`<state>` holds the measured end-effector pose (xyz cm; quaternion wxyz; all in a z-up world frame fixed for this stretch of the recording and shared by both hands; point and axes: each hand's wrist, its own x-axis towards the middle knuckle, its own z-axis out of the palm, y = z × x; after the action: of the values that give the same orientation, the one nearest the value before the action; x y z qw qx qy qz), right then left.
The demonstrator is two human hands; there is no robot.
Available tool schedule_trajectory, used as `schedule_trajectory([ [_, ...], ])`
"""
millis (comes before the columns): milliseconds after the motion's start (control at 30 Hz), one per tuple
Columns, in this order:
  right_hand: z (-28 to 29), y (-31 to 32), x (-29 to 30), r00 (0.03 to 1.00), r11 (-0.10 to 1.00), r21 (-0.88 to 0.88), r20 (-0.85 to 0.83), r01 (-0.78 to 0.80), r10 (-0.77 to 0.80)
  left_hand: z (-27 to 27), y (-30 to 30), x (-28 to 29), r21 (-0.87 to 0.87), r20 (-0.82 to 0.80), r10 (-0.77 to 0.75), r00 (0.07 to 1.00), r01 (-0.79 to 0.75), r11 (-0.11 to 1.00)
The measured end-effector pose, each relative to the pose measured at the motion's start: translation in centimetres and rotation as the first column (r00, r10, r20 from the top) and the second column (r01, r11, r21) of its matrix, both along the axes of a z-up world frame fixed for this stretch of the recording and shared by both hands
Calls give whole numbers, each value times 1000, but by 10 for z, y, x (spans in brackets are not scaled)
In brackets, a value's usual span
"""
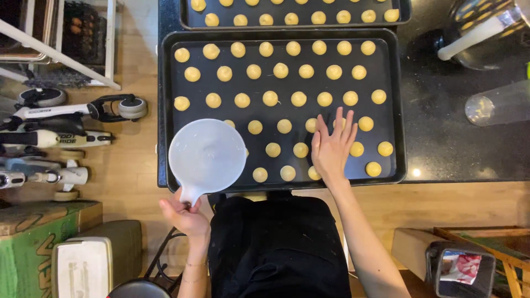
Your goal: Flatten the dough balls on the baking sheet, add ingredients to a mixing bowl, and place trays in the oven.
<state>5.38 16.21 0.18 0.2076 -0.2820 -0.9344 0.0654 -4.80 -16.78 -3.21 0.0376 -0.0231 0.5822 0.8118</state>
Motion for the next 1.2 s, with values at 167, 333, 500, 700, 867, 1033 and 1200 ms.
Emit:
schedule_trajectory([
  [167,6,2,-3,997,997,63,61,-44,40,8,0,10,-26,65,140,988,-139,990],
  [333,-1,0,-4,988,992,115,150,-54,37,7,-5,13,-28,26,131,991,-130,991],
  [500,6,-16,2,993,997,76,113,16,-24,0,-20,14,-53,-9,130,991,-131,990],
  [700,-2,-30,12,974,976,-38,-71,212,-215,10,-36,-5,-39,48,185,982,-183,982],
  [867,-7,-39,-4,985,989,35,89,144,-147,-4,-55,-18,17,50,165,985,-166,986],
  [1033,-22,-43,-4,978,978,51,37,202,-204,-16,-63,-22,4,35,163,986,-164,987],
  [1200,-26,-39,-10,965,964,-53,33,261,-260,7,-54,-25,-10,36,133,990,-133,991],
])
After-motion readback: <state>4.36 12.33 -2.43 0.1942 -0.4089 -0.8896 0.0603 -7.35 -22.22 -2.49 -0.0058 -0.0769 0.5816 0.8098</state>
